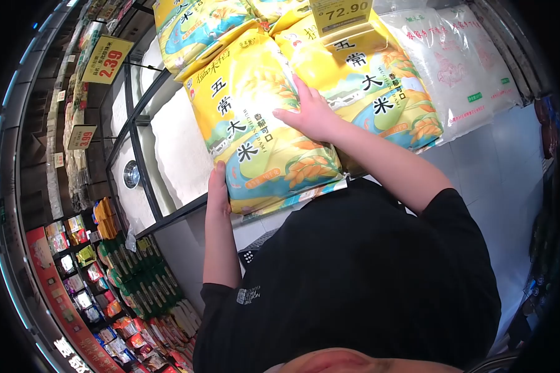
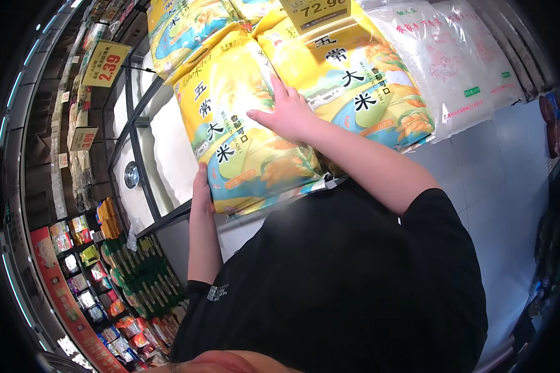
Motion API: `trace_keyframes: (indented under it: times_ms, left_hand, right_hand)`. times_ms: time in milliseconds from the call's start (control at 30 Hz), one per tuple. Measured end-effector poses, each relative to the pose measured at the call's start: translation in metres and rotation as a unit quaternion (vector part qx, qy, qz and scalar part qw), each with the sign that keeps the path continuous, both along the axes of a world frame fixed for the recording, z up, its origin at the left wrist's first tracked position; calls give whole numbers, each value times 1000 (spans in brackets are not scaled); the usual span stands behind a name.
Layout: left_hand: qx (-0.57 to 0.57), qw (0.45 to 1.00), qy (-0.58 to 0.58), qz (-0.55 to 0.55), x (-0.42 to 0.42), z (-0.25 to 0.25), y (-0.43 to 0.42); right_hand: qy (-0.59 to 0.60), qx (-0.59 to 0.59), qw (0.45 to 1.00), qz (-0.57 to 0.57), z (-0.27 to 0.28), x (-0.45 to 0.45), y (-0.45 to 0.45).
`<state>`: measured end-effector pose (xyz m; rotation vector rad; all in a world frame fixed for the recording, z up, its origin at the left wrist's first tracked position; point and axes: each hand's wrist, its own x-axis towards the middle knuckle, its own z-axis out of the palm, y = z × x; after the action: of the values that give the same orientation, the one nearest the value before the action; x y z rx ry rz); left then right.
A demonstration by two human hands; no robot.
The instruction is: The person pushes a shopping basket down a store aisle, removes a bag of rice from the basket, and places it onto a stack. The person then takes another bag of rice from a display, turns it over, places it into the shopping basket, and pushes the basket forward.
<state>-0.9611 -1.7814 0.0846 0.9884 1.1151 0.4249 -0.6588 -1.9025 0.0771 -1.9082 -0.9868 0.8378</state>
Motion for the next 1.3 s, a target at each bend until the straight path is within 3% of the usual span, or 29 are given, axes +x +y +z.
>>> trace_keyframes:
  times_ms: [167, 467, 733, 833, 933, 1033, 1133, 1300]
  left_hand:
    - [10, 999, 3, -43, -9, -10, 7]
    - [135, 989, 58, -29, -17, -9, -27]
    - [102, 990, 67, 64, -21, -25, -55]
    - [143, 985, 42, 91, -13, -27, -60]
    - [133, 988, 38, 76, -17, -26, -58]
    - [136, 987, 48, 71, -21, -31, -56]
    - [133, 986, 52, 82, -15, -25, -59]
    - [138, 986, 56, 80, -14, -23, -62]
  right_hand:
    - [8, 0, 1000, 1, 9, -2, -7]
    - [-2, 38, 999, 1, -6, -14, -31]
    - [18, 59, 998, 28, -1, -14, -52]
    - [-197, 83, 976, 36, 6, -11, -37]
    - [-363, 134, 916, 108, 28, -7, 11]
    - [-421, 122, 873, 214, 52, -29, 72]
    - [-449, 60, 868, 204, 53, -35, 126]
    - [-392, 63, 888, 231, 41, -18, 138]
